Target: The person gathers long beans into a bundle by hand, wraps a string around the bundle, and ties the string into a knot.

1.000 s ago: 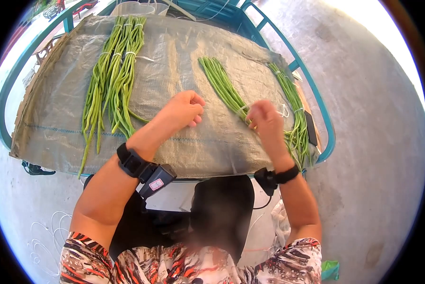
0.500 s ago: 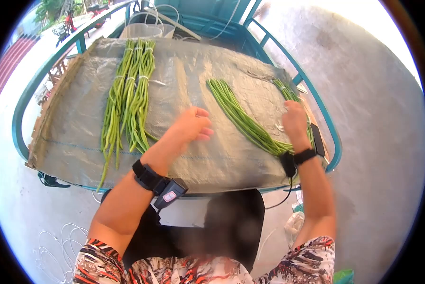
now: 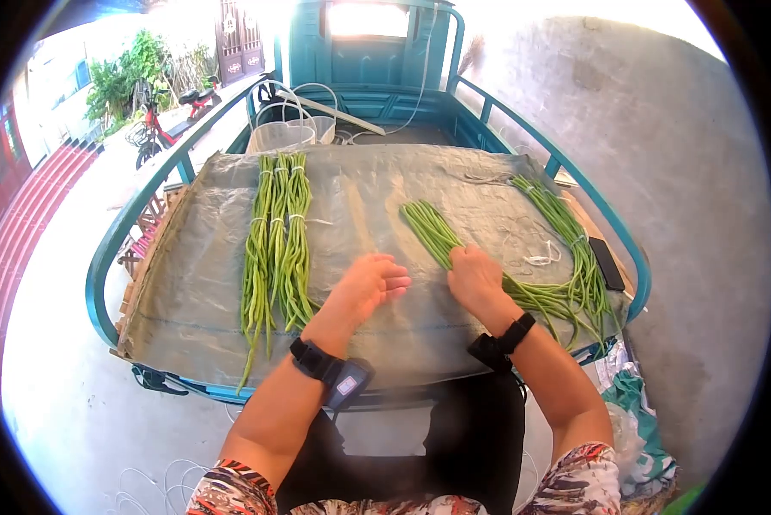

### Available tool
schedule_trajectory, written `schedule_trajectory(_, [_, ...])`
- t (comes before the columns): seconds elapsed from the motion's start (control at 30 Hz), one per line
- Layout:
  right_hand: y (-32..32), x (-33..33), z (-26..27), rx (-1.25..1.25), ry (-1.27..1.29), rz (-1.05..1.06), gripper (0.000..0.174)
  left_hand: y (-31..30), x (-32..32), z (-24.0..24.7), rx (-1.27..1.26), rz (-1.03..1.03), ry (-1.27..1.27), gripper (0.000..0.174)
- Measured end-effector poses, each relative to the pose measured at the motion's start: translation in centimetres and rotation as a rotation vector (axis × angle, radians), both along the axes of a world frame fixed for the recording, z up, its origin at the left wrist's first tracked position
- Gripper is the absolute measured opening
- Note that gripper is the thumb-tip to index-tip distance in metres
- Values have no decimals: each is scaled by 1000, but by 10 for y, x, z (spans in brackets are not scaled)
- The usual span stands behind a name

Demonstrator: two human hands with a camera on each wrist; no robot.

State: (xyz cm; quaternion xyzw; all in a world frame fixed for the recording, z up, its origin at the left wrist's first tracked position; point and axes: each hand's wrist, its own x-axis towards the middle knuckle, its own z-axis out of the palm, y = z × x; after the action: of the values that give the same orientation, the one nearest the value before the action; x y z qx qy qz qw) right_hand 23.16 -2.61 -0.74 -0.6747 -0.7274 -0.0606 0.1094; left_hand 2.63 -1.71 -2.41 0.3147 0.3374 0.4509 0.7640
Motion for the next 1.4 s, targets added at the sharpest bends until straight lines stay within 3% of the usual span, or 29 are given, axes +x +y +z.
schedule_trajectory(0.13, [-4, -1, -1, 25, -24, 2, 23, 3, 1, -5, -14, -22, -4, 35])
schedule_trajectory(0.43, [7, -16, 29, -366, 80, -98, 26, 8, 0, -12, -19, -64, -35, 32])
schedule_trajectory(0.53, [11, -15, 23, -320, 112, -75, 31, 7, 1, -12, -23, -67, -55, 31])
schedule_trajectory(0.67, [19, -5, 8, -315, 483, 101, 35, 7, 3, -10, -61, -62, -125, 27])
schedule_trajectory(0.73, [0, -15, 17, -245, 602, 176, 34, 11, 4, -13, -171, -157, -207, 26])
schedule_trajectory(0.87, [-34, -38, 18, -270, 671, 227, 24, 16, -2, -19, -181, -299, -297, 30])
schedule_trajectory(0.97, [-45, -44, 8, -191, 747, 304, 22, 12, -1, -10, -212, -164, -229, 34])
schedule_trajectory(1.27, [-59, -42, 10, -139, 724, 321, 22, 6, 0, 0, -170, 376, -415, 28])
schedule_trajectory(1.4, [-62, -43, 9, -132, 770, 284, 20, 5, -4, 5, -75, 434, -479, 28])
